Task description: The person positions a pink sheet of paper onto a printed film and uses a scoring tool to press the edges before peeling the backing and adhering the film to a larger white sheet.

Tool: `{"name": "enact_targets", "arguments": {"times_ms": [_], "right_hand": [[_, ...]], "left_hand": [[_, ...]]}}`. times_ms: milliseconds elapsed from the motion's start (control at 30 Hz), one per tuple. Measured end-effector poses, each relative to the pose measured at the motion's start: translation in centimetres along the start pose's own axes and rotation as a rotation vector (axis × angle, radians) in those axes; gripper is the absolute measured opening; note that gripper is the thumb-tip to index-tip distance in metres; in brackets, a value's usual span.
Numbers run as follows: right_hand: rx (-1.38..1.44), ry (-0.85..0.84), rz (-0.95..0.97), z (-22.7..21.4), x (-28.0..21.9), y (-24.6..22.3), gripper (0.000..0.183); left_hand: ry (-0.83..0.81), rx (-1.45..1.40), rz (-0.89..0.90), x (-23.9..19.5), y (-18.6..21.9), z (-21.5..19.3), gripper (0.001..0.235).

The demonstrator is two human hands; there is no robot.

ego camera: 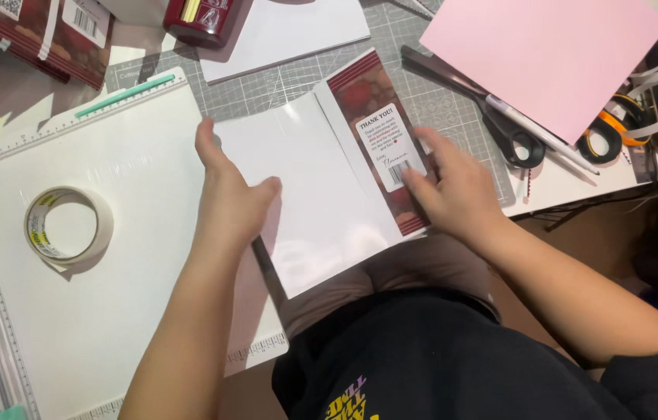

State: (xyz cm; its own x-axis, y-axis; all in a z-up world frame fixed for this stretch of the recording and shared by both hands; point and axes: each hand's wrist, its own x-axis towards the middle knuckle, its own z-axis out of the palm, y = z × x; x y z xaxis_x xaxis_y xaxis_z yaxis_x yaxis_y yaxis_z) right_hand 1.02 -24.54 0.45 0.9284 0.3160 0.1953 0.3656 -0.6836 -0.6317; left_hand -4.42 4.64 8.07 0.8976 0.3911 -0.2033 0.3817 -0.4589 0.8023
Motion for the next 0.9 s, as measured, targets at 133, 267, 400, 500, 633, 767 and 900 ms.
{"name": "enact_targets", "arguments": {"times_ms": [133,267,400,500,633,767,900], "right_hand": [[-0.481,0.167,-0.422,1.7,0.8,0.3,0.052],[-0.423,-0.175,-0.434,2.3,3.8,-1.3,0.063],[-0.466,-0.436,-0.532,3.1,5.5,-1.9,0.074],[-0.5,-0.464,-0.55,3.0,5.7,-2.2,0.071],[-0.522,-0.454,-0.564,3.2,5.7,-2.0,0.073],[-0.522,-0.437,-0.577,3.6,5.6,-1.2,0.074],[-0.501,-0.411,-0.589,3.8,5.6,-0.9,0.072]], "left_hand": [[0.109,0.073,0.186,0.6,0.9,-0.4,0.096],[0.098,0.03,0.137,3.8,-0.6,0.7,0.096],[0.14,0.071,0.056,4.5,-1.3,1.0,0.078],[0.078,0.119,-0.1,2.4,-0.1,-0.7,0.056],[-0.073,0.167,-0.22,-0.5,0.7,-2.5,0.048],[-0.001,-0.106,-0.004,-1.6,0.2,-0.8,0.054],[-0.087,0.063,0.537,0.7,-1.5,3.0,0.039]]}}
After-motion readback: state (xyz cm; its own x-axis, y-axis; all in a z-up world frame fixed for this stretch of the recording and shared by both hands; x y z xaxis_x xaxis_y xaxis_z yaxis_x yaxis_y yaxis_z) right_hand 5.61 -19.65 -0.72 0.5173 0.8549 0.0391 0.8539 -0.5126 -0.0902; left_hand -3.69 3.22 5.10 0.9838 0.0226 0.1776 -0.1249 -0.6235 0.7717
